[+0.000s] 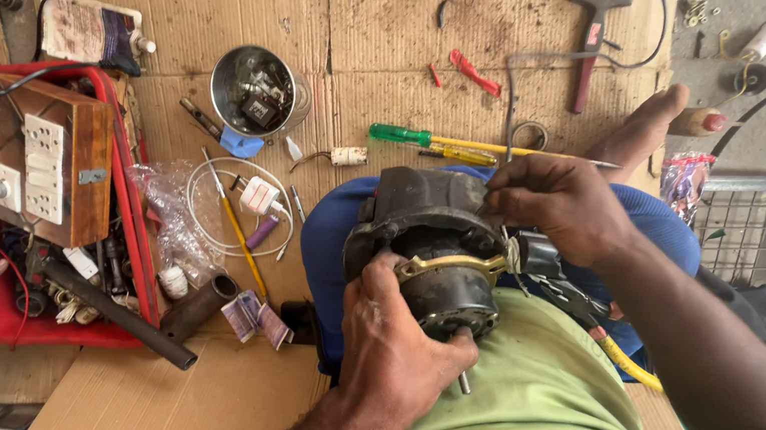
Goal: The person disassembles and reassembles a fan motor, removing the outer housing, wires, and internal components using pliers and a screwdriver before reconnecting the wiring and securing the motor body.
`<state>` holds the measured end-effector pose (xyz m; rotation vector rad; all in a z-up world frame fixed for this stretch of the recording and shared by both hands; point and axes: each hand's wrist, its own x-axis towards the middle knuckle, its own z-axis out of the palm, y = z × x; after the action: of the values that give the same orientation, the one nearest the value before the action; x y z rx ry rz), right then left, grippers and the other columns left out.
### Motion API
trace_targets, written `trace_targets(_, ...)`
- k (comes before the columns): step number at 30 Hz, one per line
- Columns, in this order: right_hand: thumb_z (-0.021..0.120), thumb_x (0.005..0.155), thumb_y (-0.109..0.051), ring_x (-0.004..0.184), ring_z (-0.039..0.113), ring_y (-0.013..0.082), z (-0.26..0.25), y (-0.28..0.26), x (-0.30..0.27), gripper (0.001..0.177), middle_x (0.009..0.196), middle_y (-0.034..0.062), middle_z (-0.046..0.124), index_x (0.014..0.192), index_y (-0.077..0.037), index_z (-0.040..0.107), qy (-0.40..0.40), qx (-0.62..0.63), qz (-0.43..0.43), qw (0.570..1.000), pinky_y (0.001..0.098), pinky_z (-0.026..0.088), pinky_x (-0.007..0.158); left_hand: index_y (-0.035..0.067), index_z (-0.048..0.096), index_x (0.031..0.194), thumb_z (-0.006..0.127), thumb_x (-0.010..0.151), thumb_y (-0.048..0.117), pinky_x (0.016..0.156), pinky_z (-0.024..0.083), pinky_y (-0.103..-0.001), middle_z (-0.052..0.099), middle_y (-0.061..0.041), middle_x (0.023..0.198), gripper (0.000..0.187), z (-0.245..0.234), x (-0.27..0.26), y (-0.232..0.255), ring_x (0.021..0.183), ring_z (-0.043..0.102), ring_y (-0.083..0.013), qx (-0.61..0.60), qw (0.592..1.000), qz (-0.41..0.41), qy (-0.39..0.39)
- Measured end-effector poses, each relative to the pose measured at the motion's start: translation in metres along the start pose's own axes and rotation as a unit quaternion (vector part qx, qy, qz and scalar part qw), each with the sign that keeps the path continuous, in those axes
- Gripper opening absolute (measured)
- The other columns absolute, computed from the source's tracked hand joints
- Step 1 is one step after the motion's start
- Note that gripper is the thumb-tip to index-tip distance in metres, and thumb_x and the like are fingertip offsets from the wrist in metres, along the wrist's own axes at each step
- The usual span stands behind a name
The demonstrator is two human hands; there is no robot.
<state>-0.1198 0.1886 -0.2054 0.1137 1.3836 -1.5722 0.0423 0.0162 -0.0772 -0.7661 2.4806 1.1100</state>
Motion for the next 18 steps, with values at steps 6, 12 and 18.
trace_targets(6,0.070,0.095,-0.008,0.085,0.066,0.0124,0.007,-0.008,-0.005,0.019,0.093,0.0041,0.074,0.110,0.002,0.075,-0.075,-0.115,0.021,0.990,0.0291,0.055,0.078,-0.003,0.035,0.133,0.091,0.056,0.018,0.095,0.045,-0.057,0.055,-0.028,0.116,0.097,0.005,-0.006,-0.002,0.111,0.051,-0.0481,0.001,1.000,0.012,0.022)
trace_targets(12,0.075,0.089,-0.012,0.092,0.071,0.0119,0.005,-0.011,0.000,0.027,0.100,0.0070,0.079,0.112,0.002,0.078,-0.119,-0.117,0.047,0.985,0.0290,0.058,0.085,-0.004,0.030,0.136,0.091,0.059,0.018,0.096,0.044,-0.057,0.052,-0.030,0.116,0.101,0.006,-0.008,-0.006,0.110,0.051,-0.0471,-0.001,1.000,0.021,0.011)
trace_targets(18,0.073,0.089,-0.016,0.098,0.071,0.0087,0.013,-0.030,-0.023,0.033,0.105,0.0022,0.081,0.120,-0.005,0.076,-0.092,-0.209,-0.007,0.974,0.0262,0.056,0.089,-0.003,0.031,0.135,0.092,0.059,0.018,0.097,0.043,-0.058,0.050,-0.031,0.117,0.100,0.004,-0.002,-0.004,0.112,0.050,-0.0481,-0.007,1.000,0.006,0.004)
